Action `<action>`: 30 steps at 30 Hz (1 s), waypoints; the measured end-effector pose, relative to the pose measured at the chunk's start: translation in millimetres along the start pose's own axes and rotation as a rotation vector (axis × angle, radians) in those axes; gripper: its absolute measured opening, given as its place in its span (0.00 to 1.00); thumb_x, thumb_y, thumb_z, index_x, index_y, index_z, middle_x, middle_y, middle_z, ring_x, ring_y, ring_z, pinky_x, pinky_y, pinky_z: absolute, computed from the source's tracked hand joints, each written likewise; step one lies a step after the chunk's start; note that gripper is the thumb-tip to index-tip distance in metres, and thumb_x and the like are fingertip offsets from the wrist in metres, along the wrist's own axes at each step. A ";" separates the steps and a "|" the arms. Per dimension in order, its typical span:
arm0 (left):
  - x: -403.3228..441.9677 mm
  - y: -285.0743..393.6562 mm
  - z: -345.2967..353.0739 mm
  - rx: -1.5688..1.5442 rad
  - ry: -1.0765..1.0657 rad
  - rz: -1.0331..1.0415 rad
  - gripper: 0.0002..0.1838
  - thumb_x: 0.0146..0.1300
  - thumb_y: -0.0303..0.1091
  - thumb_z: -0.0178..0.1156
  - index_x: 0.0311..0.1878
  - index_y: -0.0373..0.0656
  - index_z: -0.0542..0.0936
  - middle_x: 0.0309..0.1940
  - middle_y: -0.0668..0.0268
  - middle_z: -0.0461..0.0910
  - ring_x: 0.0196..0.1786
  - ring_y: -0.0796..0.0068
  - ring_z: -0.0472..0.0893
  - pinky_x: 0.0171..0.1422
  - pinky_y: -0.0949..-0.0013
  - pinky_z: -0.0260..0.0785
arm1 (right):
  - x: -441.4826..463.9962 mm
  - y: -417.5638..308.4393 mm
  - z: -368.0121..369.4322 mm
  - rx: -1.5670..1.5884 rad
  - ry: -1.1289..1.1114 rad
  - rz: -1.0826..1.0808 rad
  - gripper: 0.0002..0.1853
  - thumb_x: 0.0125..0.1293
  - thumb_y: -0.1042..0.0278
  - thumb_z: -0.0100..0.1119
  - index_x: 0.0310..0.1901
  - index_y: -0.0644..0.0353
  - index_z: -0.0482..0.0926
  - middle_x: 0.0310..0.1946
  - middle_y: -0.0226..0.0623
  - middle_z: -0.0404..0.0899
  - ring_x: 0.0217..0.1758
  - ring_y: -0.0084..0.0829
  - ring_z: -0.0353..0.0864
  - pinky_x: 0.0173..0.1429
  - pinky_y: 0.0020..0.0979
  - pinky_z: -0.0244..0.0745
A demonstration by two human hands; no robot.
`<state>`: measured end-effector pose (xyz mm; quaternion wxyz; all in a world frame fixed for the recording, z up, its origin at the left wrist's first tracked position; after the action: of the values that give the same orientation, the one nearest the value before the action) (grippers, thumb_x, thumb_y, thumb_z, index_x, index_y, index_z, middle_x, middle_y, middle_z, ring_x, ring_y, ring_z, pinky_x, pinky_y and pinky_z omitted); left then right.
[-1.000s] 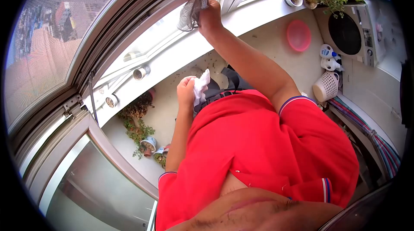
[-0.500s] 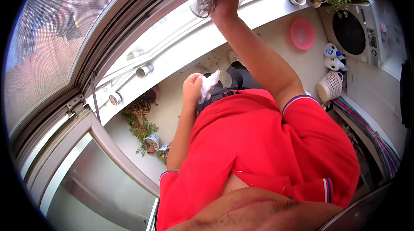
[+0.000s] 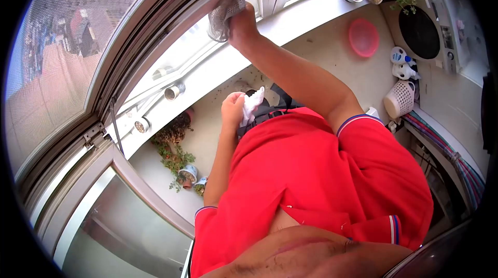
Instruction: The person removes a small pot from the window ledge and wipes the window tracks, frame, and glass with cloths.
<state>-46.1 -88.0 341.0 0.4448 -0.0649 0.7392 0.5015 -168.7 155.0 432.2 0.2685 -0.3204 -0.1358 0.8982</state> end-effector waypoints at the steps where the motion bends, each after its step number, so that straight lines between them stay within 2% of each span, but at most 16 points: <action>1: 1.6 -3.9 2.1 -0.018 -0.017 -0.022 0.11 0.70 0.30 0.54 0.48 0.32 0.78 0.32 0.57 0.84 0.29 0.67 0.86 0.33 0.69 0.76 | -0.7 -0.1 -0.2 -0.028 -0.018 -0.021 0.12 0.75 0.68 0.49 0.45 0.69 0.78 0.39 0.41 0.83 0.39 0.29 0.84 0.42 0.31 0.81; 2: 0.9 -7.7 2.7 -0.038 -0.026 -0.050 0.11 0.70 0.30 0.54 0.48 0.32 0.78 0.32 0.57 0.84 0.29 0.68 0.86 0.33 0.69 0.76 | -1.1 1.0 -0.2 -0.057 -0.037 -0.033 0.13 0.75 0.66 0.49 0.45 0.68 0.78 0.39 0.41 0.83 0.40 0.29 0.84 0.43 0.31 0.81; 4: 0.0 -2.6 3.0 -0.044 -0.035 -0.075 0.10 0.70 0.30 0.54 0.46 0.31 0.79 0.32 0.58 0.84 0.30 0.69 0.85 0.33 0.69 0.76 | 3.2 -24.6 4.7 0.024 -0.026 0.035 0.17 0.75 0.56 0.51 0.56 0.58 0.75 0.50 0.36 0.81 0.52 0.34 0.81 0.56 0.36 0.78; 5: 1.8 -5.7 0.5 -0.035 -0.030 -0.065 0.11 0.70 0.30 0.55 0.46 0.31 0.79 0.32 0.58 0.84 0.30 0.69 0.85 0.33 0.69 0.76 | 12.9 -38.1 13.6 0.331 -0.248 0.046 0.18 0.74 0.53 0.51 0.56 0.57 0.76 0.51 0.34 0.81 0.55 0.33 0.80 0.58 0.37 0.78; 6: 2.8 -10.7 -0.1 -0.028 -0.025 -0.056 0.11 0.70 0.30 0.55 0.46 0.31 0.79 0.32 0.58 0.84 0.30 0.69 0.85 0.33 0.69 0.76 | 17.2 -46.7 9.6 0.143 -0.248 -0.060 0.19 0.75 0.52 0.49 0.57 0.56 0.75 0.52 0.34 0.80 0.56 0.32 0.80 0.60 0.37 0.79; 8: 9.0 -17.4 -5.0 0.021 -0.002 0.013 0.11 0.70 0.31 0.55 0.46 0.31 0.79 0.32 0.59 0.84 0.29 0.70 0.85 0.33 0.70 0.76 | 18.5 -43.3 7.4 0.108 -0.274 -0.075 0.19 0.75 0.52 0.49 0.59 0.56 0.73 0.52 0.32 0.80 0.56 0.31 0.80 0.60 0.36 0.79; 10: 11.1 -22.9 -4.2 0.027 -0.009 0.006 0.11 0.70 0.31 0.56 0.46 0.31 0.80 0.32 0.59 0.84 0.29 0.71 0.84 0.33 0.70 0.75 | 13.7 -19.5 1.2 0.174 -0.197 0.043 0.19 0.75 0.54 0.51 0.60 0.55 0.72 0.52 0.30 0.79 0.55 0.30 0.80 0.58 0.35 0.79; 11: 12.4 -25.6 -1.5 0.012 -0.030 -0.034 0.12 0.70 0.32 0.56 0.46 0.31 0.80 0.32 0.59 0.84 0.29 0.71 0.84 0.34 0.71 0.75 | 7.8 -8.9 -3.7 -0.019 -0.139 0.056 0.17 0.75 0.57 0.52 0.59 0.53 0.73 0.52 0.29 0.79 0.55 0.28 0.80 0.56 0.33 0.79; 12: 15.0 -28.9 0.2 -0.004 -0.049 -0.075 0.12 0.69 0.32 0.57 0.46 0.32 0.80 0.32 0.59 0.84 0.29 0.72 0.83 0.34 0.71 0.75 | 4.9 -9.0 -2.2 0.009 -0.096 0.098 0.15 0.74 0.59 0.52 0.58 0.53 0.75 0.50 0.30 0.80 0.54 0.28 0.81 0.55 0.32 0.79; 14: 21.6 -35.8 -1.9 0.096 -0.042 -0.055 0.12 0.68 0.34 0.59 0.45 0.33 0.82 0.33 0.61 0.85 0.34 0.76 0.82 0.39 0.71 0.74 | 12.7 -26.1 -6.3 -0.043 -0.210 0.036 0.14 0.74 0.59 0.53 0.56 0.53 0.76 0.49 0.31 0.81 0.53 0.29 0.81 0.55 0.33 0.80; 15: 19.9 -25.0 0.0 0.164 -0.026 -0.034 0.13 0.67 0.35 0.59 0.44 0.34 0.83 0.33 0.62 0.85 0.35 0.76 0.82 0.41 0.71 0.73 | 11.9 -39.8 2.2 0.114 -0.153 0.061 0.14 0.74 0.58 0.51 0.54 0.53 0.77 0.49 0.33 0.82 0.52 0.30 0.82 0.56 0.34 0.80; 16: 19.7 -17.3 1.1 0.233 -0.012 -0.011 0.13 0.67 0.35 0.60 0.44 0.34 0.83 0.33 0.62 0.85 0.36 0.77 0.82 0.42 0.71 0.73 | 12.6 -47.3 8.1 0.246 -0.229 0.086 0.15 0.75 0.56 0.49 0.56 0.52 0.76 0.49 0.33 0.81 0.53 0.31 0.82 0.55 0.34 0.80; 21: 27.9 -30.2 2.3 0.290 -0.004 -0.042 0.14 0.66 0.37 0.60 0.45 0.36 0.84 0.35 0.62 0.86 0.38 0.76 0.82 0.45 0.70 0.73 | 10.2 -25.1 1.4 0.087 -0.162 0.074 0.16 0.77 0.56 0.46 0.58 0.52 0.73 0.51 0.31 0.80 0.53 0.31 0.81 0.55 0.34 0.80; 24: 38.1 -38.2 7.5 0.281 -0.068 -0.043 0.15 0.66 0.38 0.60 0.45 0.36 0.84 0.36 0.61 0.87 0.39 0.74 0.83 0.47 0.69 0.74 | 8.7 -30.5 -2.4 0.035 -0.098 0.065 0.13 0.76 0.60 0.47 0.56 0.52 0.75 0.47 0.31 0.81 0.48 0.29 0.82 0.46 0.33 0.81; 27: 23.0 -7.1 15.9 0.397 -0.050 0.017 0.16 0.66 0.39 0.60 0.46 0.35 0.84 0.37 0.59 0.87 0.41 0.72 0.84 0.48 0.68 0.74 | 9.2 -44.1 -3.7 0.162 -0.099 0.121 0.12 0.72 0.72 0.43 0.49 0.62 0.77 0.39 0.39 0.80 0.38 0.33 0.83 0.40 0.35 0.82; 30: 31.9 -18.5 13.7 0.350 -0.037 0.022 0.16 0.66 0.39 0.60 0.46 0.35 0.84 0.37 0.59 0.87 0.41 0.71 0.84 0.48 0.68 0.74 | 4.5 -57.5 -12.9 0.024 0.110 0.160 0.11 0.70 0.75 0.43 0.47 0.61 0.76 0.38 0.40 0.80 0.37 0.32 0.82 0.36 0.34 0.80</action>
<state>-47.0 -74.9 304.0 0.4572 0.0308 0.8076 0.3711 -140.6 205.6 444.1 0.2068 -0.3757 -0.0841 0.8995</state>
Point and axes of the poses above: each hand's wrist, its own x-axis towards the middle knuckle, its own z-axis out of the palm, y = z × x, the point moved 7 cm from there along x, towards the middle knuckle
